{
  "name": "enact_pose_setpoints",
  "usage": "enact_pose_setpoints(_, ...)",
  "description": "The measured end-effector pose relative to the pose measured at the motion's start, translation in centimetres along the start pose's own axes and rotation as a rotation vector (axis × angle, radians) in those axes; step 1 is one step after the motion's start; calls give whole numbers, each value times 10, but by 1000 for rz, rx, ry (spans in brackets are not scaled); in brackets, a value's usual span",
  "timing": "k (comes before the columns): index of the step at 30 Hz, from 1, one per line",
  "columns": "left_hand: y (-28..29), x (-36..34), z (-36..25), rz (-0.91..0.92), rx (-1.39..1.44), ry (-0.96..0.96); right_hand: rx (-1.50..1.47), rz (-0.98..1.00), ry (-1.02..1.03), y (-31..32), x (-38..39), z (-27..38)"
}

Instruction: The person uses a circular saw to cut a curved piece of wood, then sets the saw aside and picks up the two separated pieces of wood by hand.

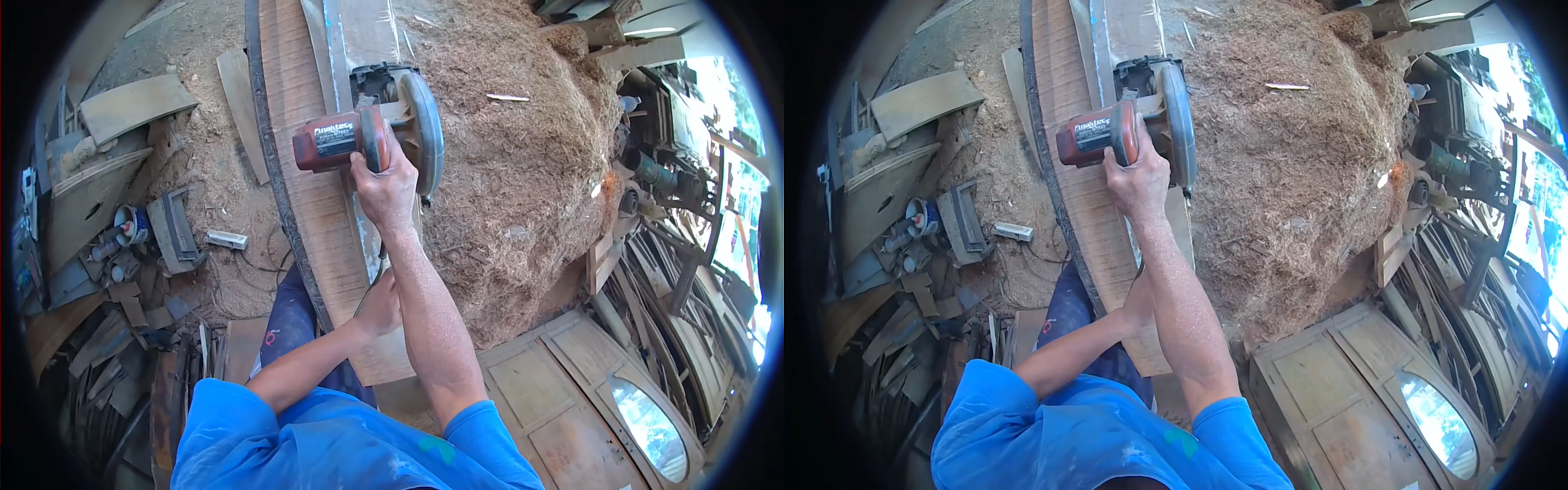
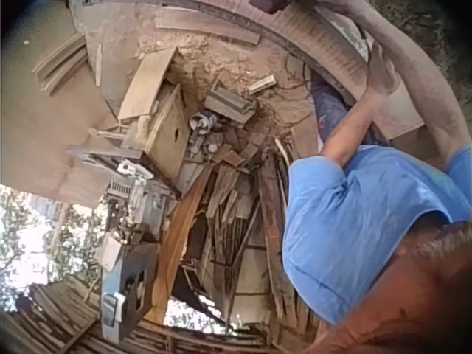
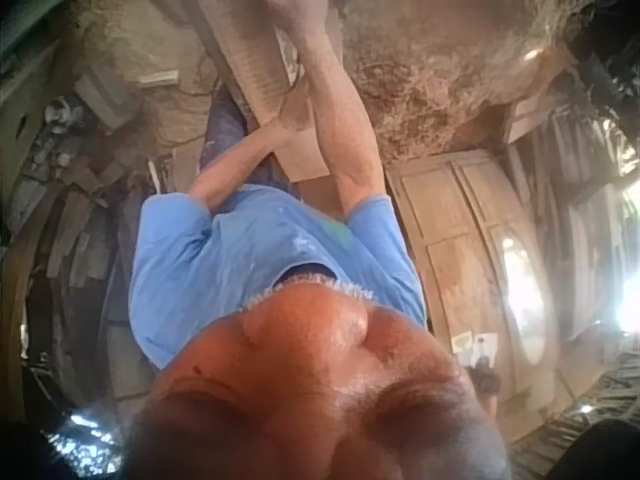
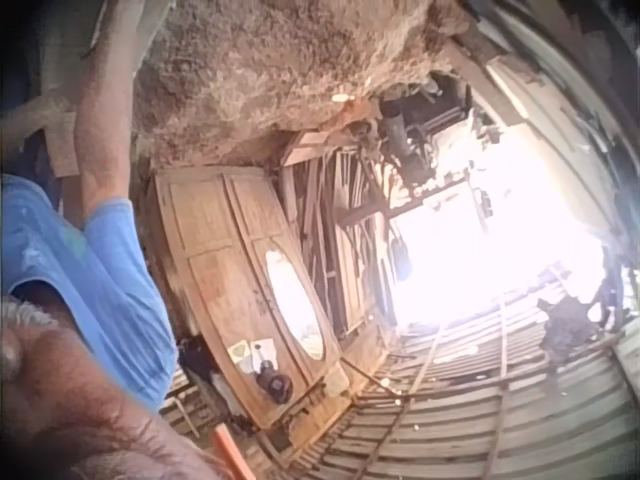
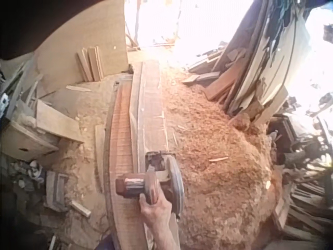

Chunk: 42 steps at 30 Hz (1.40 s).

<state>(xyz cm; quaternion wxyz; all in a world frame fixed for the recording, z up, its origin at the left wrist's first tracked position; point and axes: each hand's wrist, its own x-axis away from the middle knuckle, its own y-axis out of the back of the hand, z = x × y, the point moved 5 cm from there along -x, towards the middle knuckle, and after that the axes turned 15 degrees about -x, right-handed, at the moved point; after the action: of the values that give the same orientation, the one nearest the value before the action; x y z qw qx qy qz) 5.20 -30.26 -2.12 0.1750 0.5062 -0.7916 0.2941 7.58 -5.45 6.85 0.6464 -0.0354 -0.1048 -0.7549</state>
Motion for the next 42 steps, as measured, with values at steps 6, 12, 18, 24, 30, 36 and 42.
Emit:
enact_pose_setpoints(6, 0, -67, -14, -188, -826, -371, -24, -3, 36, -1, 1, -5)
enact_pose_setpoints(12, 8, -86, 12, -227, -821, -294, -52, 6, 82, -1, -1, -3)
enact_pose_setpoints(18, 11, -86, 24, -241, -764, -251, -28, 1, 76, -6, -8, 1)
enact_pose_setpoints(24, 6, -86, 30, -237, -710, -237, -61, 14, 57, -8, -17, 1)
enact_pose_setpoints(30, 2, -88, 36, -243, -670, -229, -41, 25, 92, -11, -24, 7)
enact_pose_setpoints(36, 1, -90, 41, -244, -608, -219, -56, 31, 96, -14, -34, 7)
enact_pose_setpoints(42, 1, -90, 44, -348, -1387, -234, -75, 61, 39, -23, -39, 10)
